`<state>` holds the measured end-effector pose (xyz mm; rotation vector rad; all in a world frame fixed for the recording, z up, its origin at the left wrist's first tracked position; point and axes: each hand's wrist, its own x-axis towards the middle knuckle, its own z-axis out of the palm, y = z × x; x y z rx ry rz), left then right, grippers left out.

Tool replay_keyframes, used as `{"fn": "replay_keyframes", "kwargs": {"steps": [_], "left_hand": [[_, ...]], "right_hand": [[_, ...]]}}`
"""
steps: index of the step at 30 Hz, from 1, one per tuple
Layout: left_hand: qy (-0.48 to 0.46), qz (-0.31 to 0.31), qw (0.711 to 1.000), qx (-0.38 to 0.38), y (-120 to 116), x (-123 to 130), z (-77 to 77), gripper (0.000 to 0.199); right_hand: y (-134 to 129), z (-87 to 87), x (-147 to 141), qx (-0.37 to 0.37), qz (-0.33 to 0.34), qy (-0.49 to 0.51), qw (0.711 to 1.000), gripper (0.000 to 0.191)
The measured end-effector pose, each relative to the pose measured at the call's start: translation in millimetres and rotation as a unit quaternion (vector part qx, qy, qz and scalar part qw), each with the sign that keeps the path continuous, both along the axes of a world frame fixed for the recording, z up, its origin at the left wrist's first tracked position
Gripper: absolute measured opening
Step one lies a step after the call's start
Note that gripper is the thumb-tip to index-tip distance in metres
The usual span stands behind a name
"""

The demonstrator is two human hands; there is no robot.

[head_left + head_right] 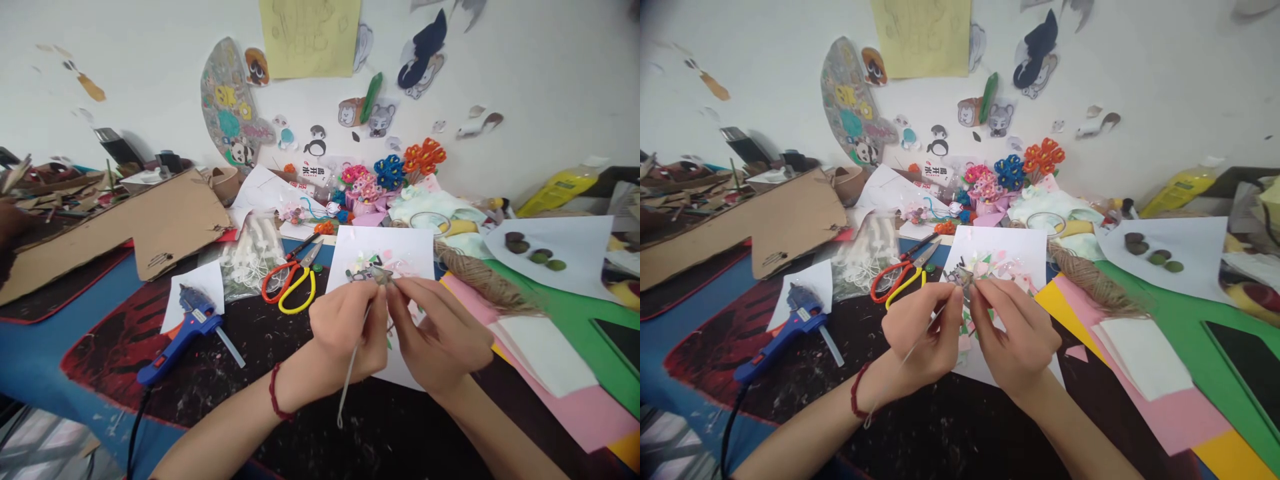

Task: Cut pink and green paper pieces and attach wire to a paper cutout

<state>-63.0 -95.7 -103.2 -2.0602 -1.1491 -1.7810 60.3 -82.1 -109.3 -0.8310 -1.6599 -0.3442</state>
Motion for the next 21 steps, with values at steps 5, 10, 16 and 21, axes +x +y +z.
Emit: {"fn": "replay_keyframes", "kwargs": {"steps": [5,10,16,21], "left_hand": [[0.057,0.006,0.997,0.046,3.9,-3.9,1.7,0.009],[0.083,0.006,0.996,0.043,4.3,-4.9,4.5,0.011],[-0.023,-0.020,0.998,-0.047,-0.7,-0.5,3.6,0.013],[-0.003,-0.005,1.000,-0.013,1.2,0.7,1.4,0.010]], "right_hand": [[-0.1,0.3,-0.2,-0.062,0.036,0.042,0.997,0.014],[2.2,0.2,-0.7,-0.086,0.078,0.070,0.991,0.015],[3.2,-5.3,2.5,0.044,-0.006,-0.030,0.999,0.023],[1.4,-3.6,-1.7,-0.002,0.004,0.013,1.000,0.017]]}}
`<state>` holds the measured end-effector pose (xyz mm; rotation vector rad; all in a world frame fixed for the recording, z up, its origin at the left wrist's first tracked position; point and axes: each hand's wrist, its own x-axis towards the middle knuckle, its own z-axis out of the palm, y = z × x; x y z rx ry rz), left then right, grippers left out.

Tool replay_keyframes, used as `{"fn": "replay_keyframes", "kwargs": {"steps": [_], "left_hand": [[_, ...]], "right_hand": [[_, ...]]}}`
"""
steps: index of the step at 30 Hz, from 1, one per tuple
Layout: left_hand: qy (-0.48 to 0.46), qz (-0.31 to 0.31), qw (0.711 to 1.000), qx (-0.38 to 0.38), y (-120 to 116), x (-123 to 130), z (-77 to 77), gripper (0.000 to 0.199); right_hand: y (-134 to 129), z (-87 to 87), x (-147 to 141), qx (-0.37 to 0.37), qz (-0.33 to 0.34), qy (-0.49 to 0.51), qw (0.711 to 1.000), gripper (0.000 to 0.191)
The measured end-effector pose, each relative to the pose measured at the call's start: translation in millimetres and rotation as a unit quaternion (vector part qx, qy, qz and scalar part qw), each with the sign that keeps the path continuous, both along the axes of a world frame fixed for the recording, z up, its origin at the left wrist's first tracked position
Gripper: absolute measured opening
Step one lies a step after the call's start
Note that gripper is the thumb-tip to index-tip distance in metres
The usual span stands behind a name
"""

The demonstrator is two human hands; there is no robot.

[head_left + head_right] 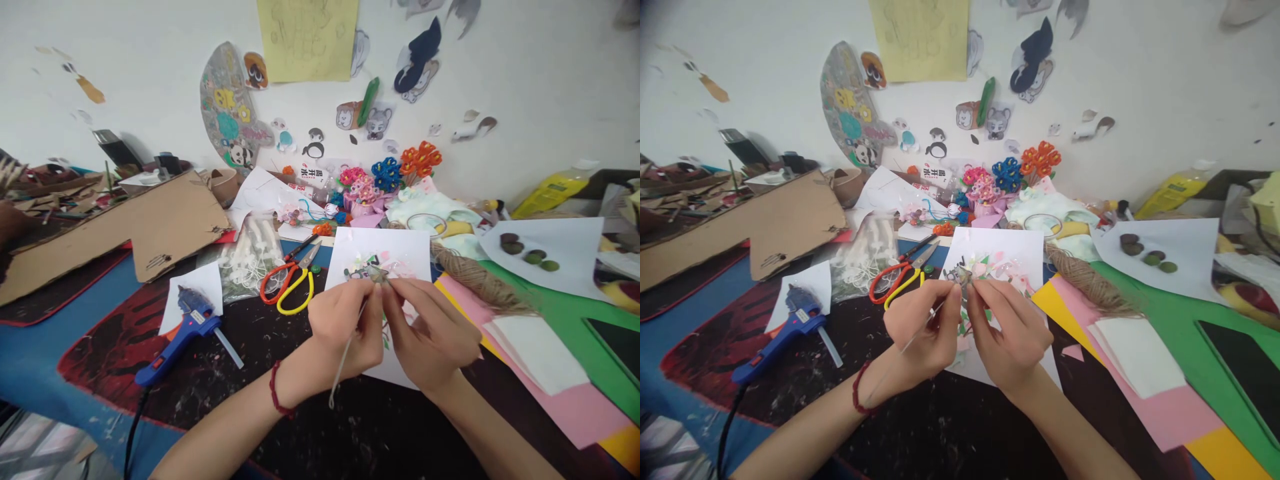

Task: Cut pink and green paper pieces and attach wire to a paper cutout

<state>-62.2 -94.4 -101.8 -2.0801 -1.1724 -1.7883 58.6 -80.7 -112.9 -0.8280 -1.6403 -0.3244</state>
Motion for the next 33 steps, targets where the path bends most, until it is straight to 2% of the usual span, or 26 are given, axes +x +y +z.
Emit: {"fn": "replay_keyframes", "kwargs": {"steps": [3,7,10,15,18,22,26,29,33], "left_hand": [[0.049,0.013,0.997,0.057,3.0,-0.8,-0.3,0.010],[0.112,0.025,0.989,0.091,5.7,-2.5,0.5,0.011],[0.144,0.043,0.982,0.117,7.7,-3.1,-0.6,0.012],[0.236,0.134,0.942,0.198,10.6,-4.5,-3.7,0.006],[0.264,0.154,0.927,0.218,10.6,-5.0,-3.7,0.006],[0.250,0.154,0.934,0.204,9.2,-3.1,-3.7,0.006],[0.182,0.085,0.970,0.134,6.2,-1.4,-1.8,0.014],[0.103,0.031,0.991,0.085,4.0,-1.4,1.5,0.012],[0.013,-0.002,0.999,0.040,1.5,-1.7,5.2,0.010]], "right_hand": [[0.0,0.9,-1.4,-0.008,0.012,0.013,1.000,0.017],[1.8,-0.1,-0.5,0.010,0.020,0.008,1.000,0.020],[1.9,0.7,-0.4,-0.003,0.031,0.022,0.999,0.019],[-0.8,3.5,-2.2,-0.064,0.061,0.087,0.992,0.013],[-0.6,3.7,-0.8,-0.064,0.064,0.075,0.993,0.013],[2.8,2.1,2.7,-0.009,0.044,0.028,0.999,0.018],[4.7,1.4,4.2,0.043,0.035,-0.001,0.998,0.024],[3.5,3.1,3.7,0.000,0.039,0.012,0.999,0.019],[1.4,5.5,2.2,-0.071,0.079,0.065,0.992,0.014]]}}
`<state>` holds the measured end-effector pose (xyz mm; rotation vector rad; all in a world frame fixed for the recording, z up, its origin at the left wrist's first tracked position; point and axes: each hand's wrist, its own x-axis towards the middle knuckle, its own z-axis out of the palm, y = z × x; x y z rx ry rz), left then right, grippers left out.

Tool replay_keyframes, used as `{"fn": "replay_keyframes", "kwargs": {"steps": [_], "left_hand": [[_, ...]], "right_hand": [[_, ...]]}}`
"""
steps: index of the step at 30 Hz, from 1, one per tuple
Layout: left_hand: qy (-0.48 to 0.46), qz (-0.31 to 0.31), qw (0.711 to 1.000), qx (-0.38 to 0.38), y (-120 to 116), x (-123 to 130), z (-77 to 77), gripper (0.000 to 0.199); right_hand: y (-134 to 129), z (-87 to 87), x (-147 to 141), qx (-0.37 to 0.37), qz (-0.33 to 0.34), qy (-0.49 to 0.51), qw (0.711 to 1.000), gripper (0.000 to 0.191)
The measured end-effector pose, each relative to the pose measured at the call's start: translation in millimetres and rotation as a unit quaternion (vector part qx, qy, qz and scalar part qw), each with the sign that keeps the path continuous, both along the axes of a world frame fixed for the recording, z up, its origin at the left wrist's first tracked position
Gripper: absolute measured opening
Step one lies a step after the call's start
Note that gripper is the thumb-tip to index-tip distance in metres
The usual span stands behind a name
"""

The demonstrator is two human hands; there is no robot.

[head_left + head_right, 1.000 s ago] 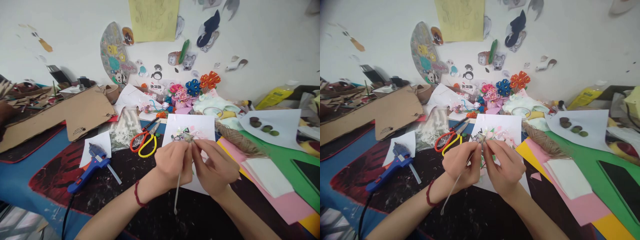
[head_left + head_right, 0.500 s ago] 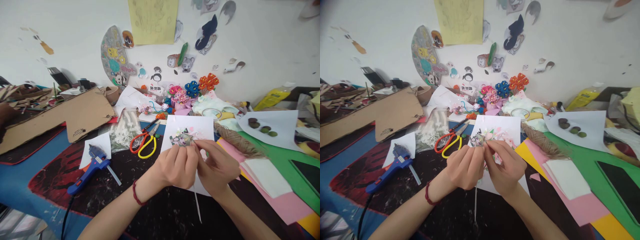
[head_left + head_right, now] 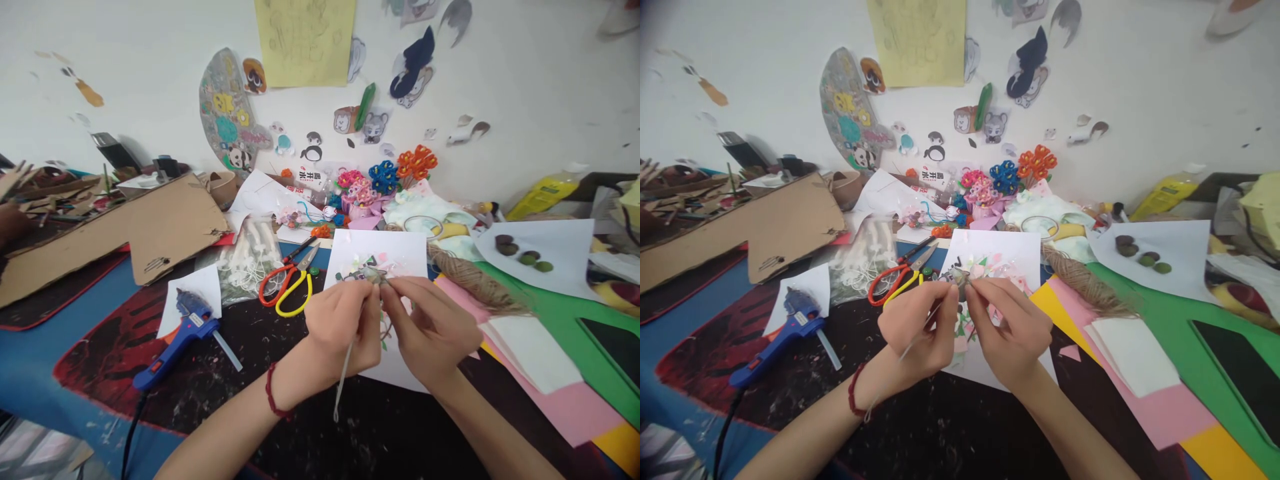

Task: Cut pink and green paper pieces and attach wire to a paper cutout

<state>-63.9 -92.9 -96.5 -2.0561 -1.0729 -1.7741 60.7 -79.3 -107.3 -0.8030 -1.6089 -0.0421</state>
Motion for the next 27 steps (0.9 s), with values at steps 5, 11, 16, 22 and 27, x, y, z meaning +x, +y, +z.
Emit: {"fn": "replay_keyframes", "kwargs": {"steps": [5,11,16,22,27], "left_hand": [[-0.020,-0.013,0.999,-0.040,-2,1,1.6,0.012],[-0.029,-0.004,0.998,-0.047,-2,2,0.4,0.014],[-0.053,-0.028,0.993,-0.103,-2,1,0.0,0.015],[-0.117,-0.061,0.976,-0.174,-2,2,-1.6,0.018],[-0.068,-0.049,0.986,-0.145,-6,-1,3.8,0.016]], "right_hand": [[1,0.6,-1,0.024,-0.012,-0.019,0.999,0.014],[7,-4.5,2,0.094,-0.022,-0.063,0.993,0.024],[11,-9.4,6,0.134,-0.042,-0.095,0.985,0.028],[8,-6.9,4,0.133,-0.036,-0.121,0.983,0.023],[3,-5.5,0,0.097,-0.017,-0.071,0.993,0.023]]}}
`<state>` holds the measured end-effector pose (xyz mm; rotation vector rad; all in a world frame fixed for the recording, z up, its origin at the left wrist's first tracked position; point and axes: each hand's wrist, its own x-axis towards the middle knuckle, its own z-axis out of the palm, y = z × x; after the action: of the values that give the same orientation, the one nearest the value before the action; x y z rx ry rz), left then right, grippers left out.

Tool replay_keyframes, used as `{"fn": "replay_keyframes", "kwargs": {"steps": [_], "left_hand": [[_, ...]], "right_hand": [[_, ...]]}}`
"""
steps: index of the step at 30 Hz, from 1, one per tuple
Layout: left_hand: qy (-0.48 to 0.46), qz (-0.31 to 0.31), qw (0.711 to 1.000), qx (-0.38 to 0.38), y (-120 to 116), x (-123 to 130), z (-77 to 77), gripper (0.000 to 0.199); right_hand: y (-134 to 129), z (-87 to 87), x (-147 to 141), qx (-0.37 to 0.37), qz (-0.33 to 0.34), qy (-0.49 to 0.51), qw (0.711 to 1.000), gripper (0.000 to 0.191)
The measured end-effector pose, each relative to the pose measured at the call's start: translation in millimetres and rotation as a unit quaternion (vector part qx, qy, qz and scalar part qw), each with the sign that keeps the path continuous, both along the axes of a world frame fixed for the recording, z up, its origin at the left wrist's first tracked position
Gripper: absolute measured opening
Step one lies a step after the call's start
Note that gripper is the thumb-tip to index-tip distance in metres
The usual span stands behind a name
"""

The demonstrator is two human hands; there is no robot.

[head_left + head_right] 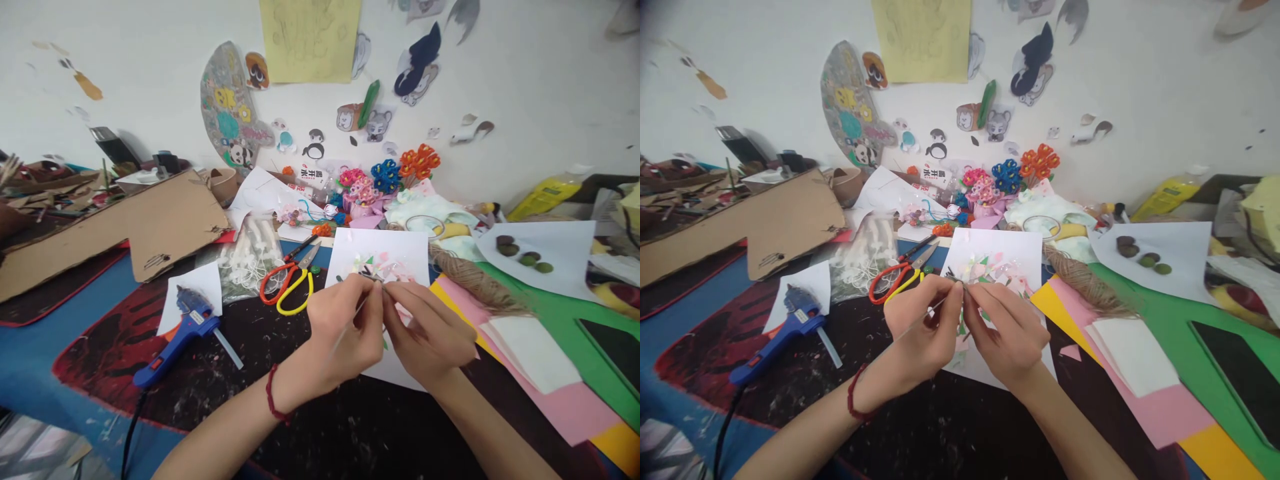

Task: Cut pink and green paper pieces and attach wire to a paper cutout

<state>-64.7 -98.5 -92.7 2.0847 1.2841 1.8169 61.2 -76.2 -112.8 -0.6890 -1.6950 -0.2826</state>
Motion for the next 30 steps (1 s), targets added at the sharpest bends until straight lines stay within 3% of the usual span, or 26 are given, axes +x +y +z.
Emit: {"fn": "replay_keyframes", "kwargs": {"steps": [8,13,22,30], "left_hand": [[-0.034,-0.030,0.999,-0.025,5.6,1.1,-3.4,0.015],[0.015,-0.010,1.000,0.014,2.8,0.0,-2.0,0.014],[0.035,0.029,0.997,0.055,-3.1,-1.4,1.8,0.012],[0.043,0.015,0.997,0.067,-1.7,-1.8,2.5,0.011]], "right_hand": [[0.0,0.6,-0.7,-0.194,0.070,0.091,0.974,0.006],[-0.5,2.5,0.3,-0.174,0.028,0.123,0.977,0.006],[-0.1,8.5,-0.2,-0.215,0.068,0.172,0.959,0.006],[-4.7,9.2,-1.9,-0.237,0.105,0.184,0.948,0.008]]}}
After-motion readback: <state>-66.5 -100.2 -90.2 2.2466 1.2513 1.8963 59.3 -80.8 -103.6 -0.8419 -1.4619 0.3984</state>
